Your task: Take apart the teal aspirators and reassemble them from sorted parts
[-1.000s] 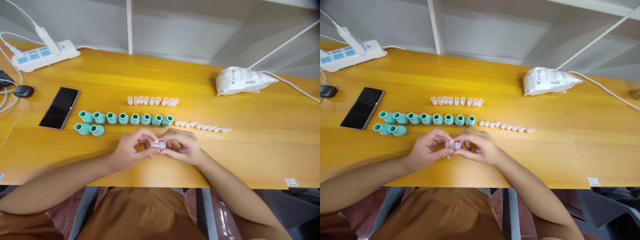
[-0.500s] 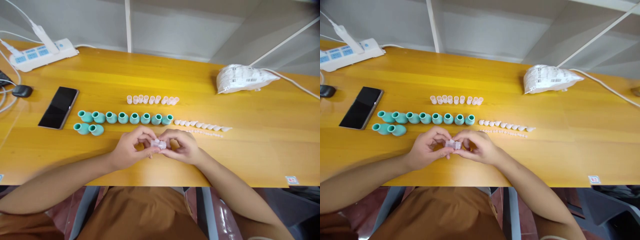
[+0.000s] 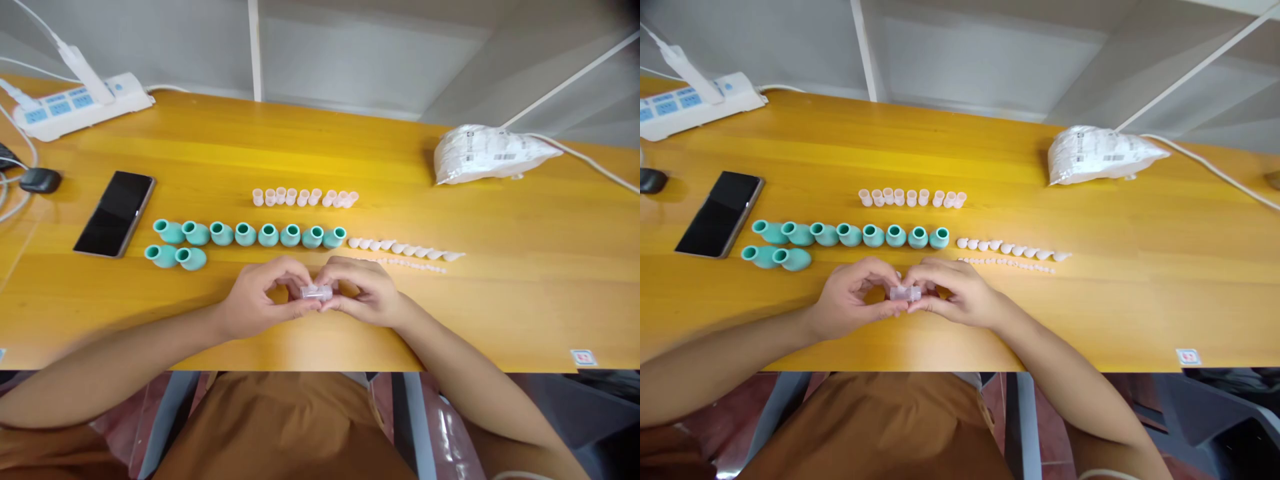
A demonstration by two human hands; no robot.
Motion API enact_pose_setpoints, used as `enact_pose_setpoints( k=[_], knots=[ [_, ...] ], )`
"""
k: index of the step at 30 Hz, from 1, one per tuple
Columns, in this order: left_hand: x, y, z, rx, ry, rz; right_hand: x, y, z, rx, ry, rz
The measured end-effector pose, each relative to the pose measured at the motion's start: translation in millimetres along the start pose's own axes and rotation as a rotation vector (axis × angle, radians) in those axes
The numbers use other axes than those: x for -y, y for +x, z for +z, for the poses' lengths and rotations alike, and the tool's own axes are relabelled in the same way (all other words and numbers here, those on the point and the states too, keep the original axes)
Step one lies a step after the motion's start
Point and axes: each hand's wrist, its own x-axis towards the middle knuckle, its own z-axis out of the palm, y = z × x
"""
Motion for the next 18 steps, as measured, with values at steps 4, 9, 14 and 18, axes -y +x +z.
enact_pose_setpoints(
  k=[4, 9, 14, 18],
  knots=[
    [1.6, -1.7, 0.4, -0.017, 0.000, -0.016, -1.1, -2.7, 2.8, -0.047, 0.073, 0.035],
    [5.3, -3.8, 1.9, -0.020, -0.027, 0.014, -0.8, -2.8, 2.4, -0.048, 0.076, 0.057],
    [5.4, -3.5, 2.0, 0.000, -0.001, 0.065, 0.9, -1.0, 0.0, -0.025, 0.039, 0.046],
    [4.4, -3.4, 1.6, 0.005, 0.012, 0.062, 2.3, -0.4, 0.0, -0.012, 0.051, 0.063]
  ],
)
